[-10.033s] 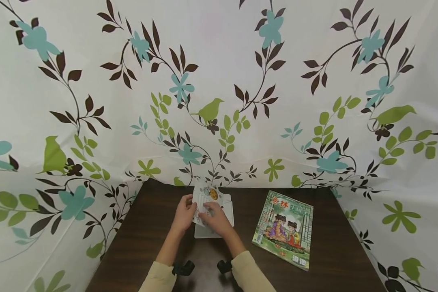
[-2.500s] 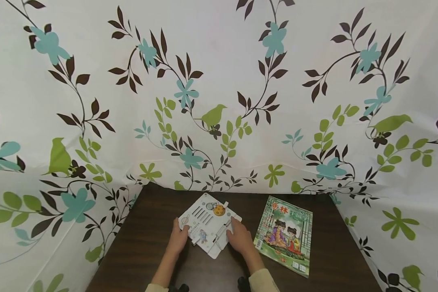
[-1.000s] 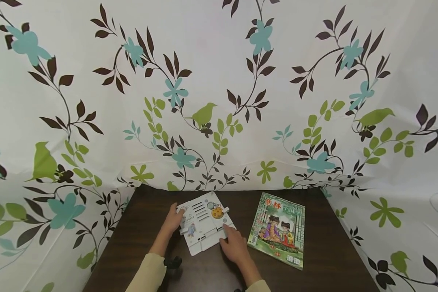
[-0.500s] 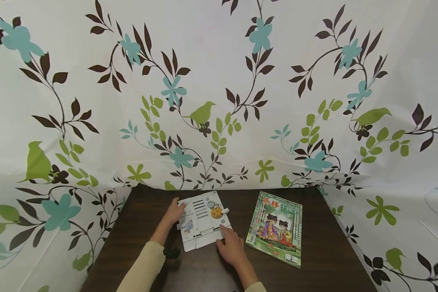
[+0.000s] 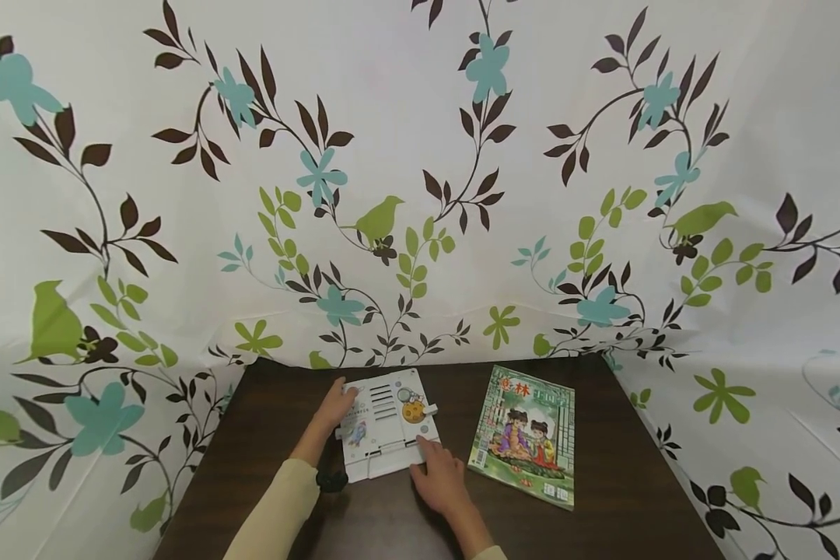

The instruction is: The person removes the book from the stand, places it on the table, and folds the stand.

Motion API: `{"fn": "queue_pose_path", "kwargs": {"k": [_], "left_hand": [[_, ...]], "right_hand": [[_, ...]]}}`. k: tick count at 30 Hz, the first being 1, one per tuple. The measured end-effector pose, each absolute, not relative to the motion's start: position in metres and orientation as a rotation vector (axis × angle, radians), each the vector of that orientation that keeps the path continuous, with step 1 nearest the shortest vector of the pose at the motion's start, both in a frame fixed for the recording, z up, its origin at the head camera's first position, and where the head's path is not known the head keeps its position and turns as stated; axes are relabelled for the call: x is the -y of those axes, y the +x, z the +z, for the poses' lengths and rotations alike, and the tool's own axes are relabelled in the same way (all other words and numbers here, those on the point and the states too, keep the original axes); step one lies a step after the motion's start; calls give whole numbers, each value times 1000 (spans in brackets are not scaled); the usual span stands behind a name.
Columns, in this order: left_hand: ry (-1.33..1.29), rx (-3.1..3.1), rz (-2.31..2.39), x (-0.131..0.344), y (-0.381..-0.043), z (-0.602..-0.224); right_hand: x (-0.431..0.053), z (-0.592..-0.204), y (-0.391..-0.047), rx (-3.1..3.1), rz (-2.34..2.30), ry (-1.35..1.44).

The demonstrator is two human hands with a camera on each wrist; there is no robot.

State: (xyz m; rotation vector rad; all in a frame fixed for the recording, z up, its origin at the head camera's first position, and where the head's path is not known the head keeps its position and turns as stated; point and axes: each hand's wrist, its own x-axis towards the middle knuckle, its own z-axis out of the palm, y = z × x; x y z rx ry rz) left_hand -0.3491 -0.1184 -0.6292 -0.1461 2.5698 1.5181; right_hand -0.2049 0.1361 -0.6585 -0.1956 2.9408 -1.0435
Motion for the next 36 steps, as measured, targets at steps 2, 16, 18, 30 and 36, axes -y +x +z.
{"fn": "queue_pose_path", "kwargs": {"k": [2, 16, 18, 30, 36], "left_hand": [[-145, -2564, 1531, 117, -351, -630], [-126, -2557, 1599, 112, -358, -635], [-124, -2546, 1601, 110, -358, -635], [-100, -2513, 1603, 98, -367, -632], [-101, -2525, 1597, 96, -369, -637]], "right_hand": [[-136, -658, -203, -2948, -1040, -202], [-131, -662, -201, -2879, -1061, -80], [-131, -662, -199, -2879, -1054, -56], [-134, -664, -196, -2878, -1058, 7], [-134, -663, -193, -2911, -1078, -20]]}}
